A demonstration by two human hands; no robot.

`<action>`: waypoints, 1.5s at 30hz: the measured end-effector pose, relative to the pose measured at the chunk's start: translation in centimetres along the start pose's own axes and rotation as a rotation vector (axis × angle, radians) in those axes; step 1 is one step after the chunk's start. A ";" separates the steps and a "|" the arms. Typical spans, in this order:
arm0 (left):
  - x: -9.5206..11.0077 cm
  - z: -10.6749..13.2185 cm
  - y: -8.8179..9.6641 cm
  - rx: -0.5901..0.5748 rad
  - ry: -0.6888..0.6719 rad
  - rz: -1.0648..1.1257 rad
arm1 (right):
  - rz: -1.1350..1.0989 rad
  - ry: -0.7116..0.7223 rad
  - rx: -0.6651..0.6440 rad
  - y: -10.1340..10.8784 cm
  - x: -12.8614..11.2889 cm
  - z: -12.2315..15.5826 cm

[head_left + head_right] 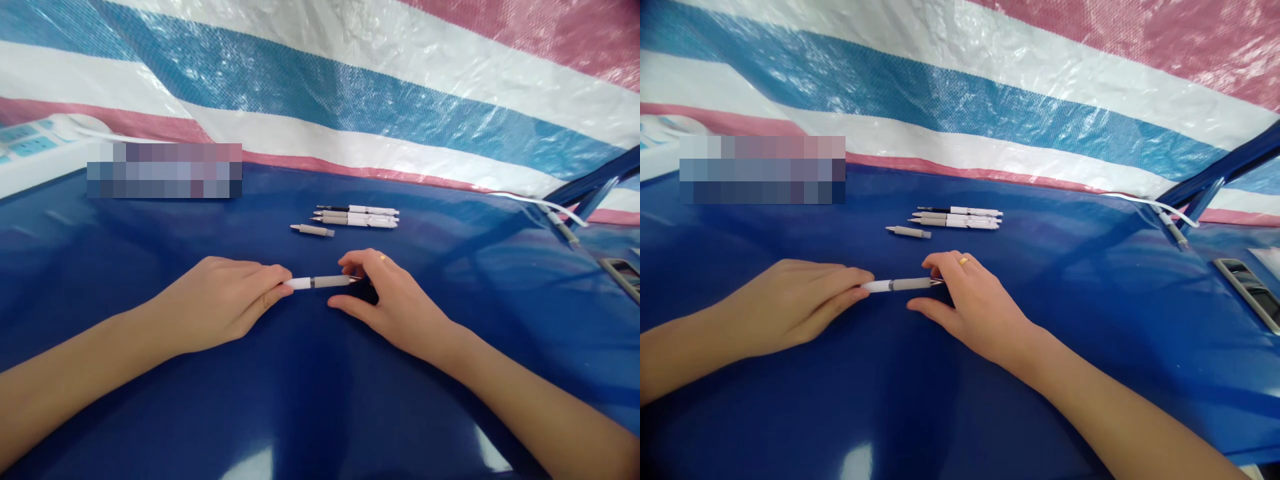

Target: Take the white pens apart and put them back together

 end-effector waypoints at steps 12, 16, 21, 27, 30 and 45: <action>-0.3 -0.1 -0.1 -0.036 0.033 0.025 | -0.020 -0.028 -0.048 -0.2 0.0 -0.2; -0.3 0.0 -0.2 -0.068 0.051 0.032 | -0.031 -0.004 -0.041 -0.3 0.0 -0.1; -0.2 -0.1 -0.1 -0.091 0.069 0.035 | -0.067 -0.059 -0.014 -0.1 0.3 0.1; -0.1 -0.5 0.2 -0.127 0.107 0.077 | -0.106 -0.041 0.006 0.1 0.3 -0.2; -0.1 -0.4 0.2 -0.107 0.113 0.079 | -0.189 -0.078 0.061 0.4 0.5 -0.2; -0.3 -0.1 0.2 -0.143 0.122 0.051 | -0.685 -0.220 0.364 1.8 2.3 0.2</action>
Point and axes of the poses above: each hand's wrist, its own z-axis away from the middle knuckle, its own y-axis out of the back of the hand, x = y × z, the point moved 5 cm from there along -z, towards the middle knuckle
